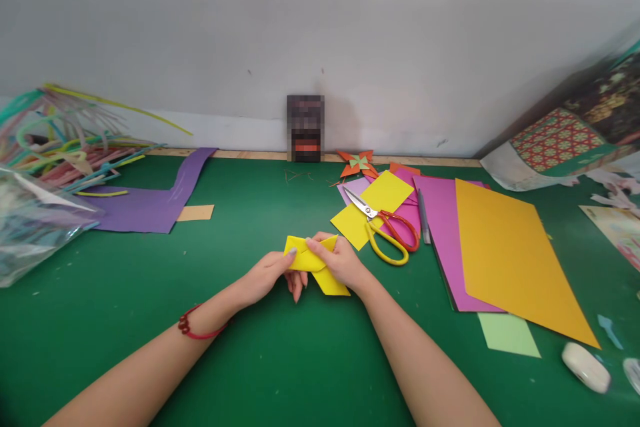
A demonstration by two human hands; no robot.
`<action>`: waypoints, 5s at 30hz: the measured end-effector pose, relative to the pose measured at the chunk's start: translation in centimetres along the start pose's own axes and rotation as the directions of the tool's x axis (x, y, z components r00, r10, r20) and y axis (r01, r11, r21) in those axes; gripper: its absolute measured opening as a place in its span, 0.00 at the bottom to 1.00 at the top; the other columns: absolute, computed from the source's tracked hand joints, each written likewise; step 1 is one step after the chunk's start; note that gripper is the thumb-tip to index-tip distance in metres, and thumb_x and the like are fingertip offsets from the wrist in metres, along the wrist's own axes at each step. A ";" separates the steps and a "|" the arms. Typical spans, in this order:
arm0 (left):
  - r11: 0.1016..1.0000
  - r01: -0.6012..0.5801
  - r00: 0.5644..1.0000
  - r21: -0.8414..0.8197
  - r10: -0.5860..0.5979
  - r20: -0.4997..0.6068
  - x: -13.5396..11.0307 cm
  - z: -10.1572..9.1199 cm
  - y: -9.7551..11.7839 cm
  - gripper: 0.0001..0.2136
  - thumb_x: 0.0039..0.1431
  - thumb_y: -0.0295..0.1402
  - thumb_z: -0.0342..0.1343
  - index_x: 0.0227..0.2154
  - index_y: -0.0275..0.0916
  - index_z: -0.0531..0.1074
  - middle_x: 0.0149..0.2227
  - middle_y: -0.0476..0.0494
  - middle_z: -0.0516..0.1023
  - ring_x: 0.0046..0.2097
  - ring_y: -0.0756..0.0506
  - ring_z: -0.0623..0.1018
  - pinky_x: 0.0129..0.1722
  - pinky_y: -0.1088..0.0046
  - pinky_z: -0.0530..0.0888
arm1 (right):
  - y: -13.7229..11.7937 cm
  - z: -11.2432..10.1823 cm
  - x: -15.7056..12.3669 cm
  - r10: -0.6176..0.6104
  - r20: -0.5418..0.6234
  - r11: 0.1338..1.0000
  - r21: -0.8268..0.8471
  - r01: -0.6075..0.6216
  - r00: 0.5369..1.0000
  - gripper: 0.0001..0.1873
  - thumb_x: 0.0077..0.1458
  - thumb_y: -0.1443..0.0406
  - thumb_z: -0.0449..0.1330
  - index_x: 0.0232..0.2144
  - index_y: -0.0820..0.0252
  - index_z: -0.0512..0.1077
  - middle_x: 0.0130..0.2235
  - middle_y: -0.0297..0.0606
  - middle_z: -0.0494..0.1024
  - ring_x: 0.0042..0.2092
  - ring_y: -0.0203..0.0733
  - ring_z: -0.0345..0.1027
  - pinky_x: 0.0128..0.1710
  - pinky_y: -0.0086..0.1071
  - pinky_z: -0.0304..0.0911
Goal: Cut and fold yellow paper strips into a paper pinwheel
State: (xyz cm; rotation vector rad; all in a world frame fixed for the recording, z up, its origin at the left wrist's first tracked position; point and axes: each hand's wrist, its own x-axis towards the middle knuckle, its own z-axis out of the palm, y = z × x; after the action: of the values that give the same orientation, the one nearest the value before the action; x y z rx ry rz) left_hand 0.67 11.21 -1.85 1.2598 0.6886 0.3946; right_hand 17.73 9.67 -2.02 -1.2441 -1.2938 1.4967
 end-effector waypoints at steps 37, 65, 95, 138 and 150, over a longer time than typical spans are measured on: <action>0.996 0.002 0.998 0.084 -0.007 0.060 -0.3 0.2 0.2 0.33 0.55 0.58 0.36 0.24 0.31 0.73 0.17 0.42 0.74 0.21 0.50 0.72 0.27 0.75 0.70 | 0.0 0.1 0.0 0.022 -0.014 1.000 0.020 -0.022 1.000 0.22 0.47 0.47 0.57 0.23 0.61 0.65 0.21 0.30 0.64 0.22 0.31 0.55 0.20 0.26 0.50; 0.995 -0.097 0.991 -0.033 0.094 -0.092 0.0 0.0 -0.1 0.29 0.50 0.59 0.44 0.26 0.33 0.70 0.16 0.46 0.73 0.20 0.50 0.72 0.24 0.74 0.68 | 0.0 -0.1 0.0 0.021 -0.032 0.999 0.037 -0.020 0.999 0.22 0.48 0.47 0.56 0.23 0.61 0.64 0.21 0.31 0.67 0.23 0.32 0.58 0.21 0.27 0.52; 0.986 0.051 0.999 0.159 -0.048 -0.020 -0.6 -0.1 0.7 0.14 0.52 0.41 0.51 0.17 0.36 0.65 0.11 0.56 0.63 0.15 0.55 0.61 0.20 0.79 0.61 | -0.9 -0.6 -0.5 0.027 0.236 0.987 -0.157 0.011 0.971 0.19 0.48 0.51 0.58 0.23 0.62 0.67 0.22 0.30 0.66 0.24 0.31 0.56 0.23 0.25 0.52; 0.989 -0.051 0.998 0.140 0.047 0.031 -0.5 -0.7 0.2 0.18 0.53 0.44 0.52 0.17 0.34 0.68 0.11 0.53 0.65 0.16 0.55 0.63 0.22 0.79 0.62 | -1.6 0.0 -1.1 0.194 0.458 0.980 -0.135 -0.148 0.868 0.17 0.50 0.57 0.58 0.34 0.67 0.74 0.17 0.32 0.72 0.18 0.31 0.63 0.21 0.24 0.59; 0.982 -0.039 0.999 0.185 0.034 0.033 -0.6 -0.5 0.0 0.20 0.56 0.46 0.48 0.18 0.35 0.67 0.11 0.55 0.64 0.15 0.56 0.62 0.19 0.81 0.61 | -1.7 -0.5 -1.1 0.207 0.526 0.975 -0.177 -0.132 0.825 0.17 0.52 0.57 0.57 0.36 0.65 0.75 0.20 0.34 0.75 0.23 0.34 0.67 0.28 0.26 0.63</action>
State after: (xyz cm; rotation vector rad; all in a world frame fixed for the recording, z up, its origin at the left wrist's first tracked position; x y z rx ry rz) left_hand -0.12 11.21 -1.76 1.4537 0.6897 0.3469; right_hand 18.42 9.06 -0.14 -1.0712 -1.7046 2.0203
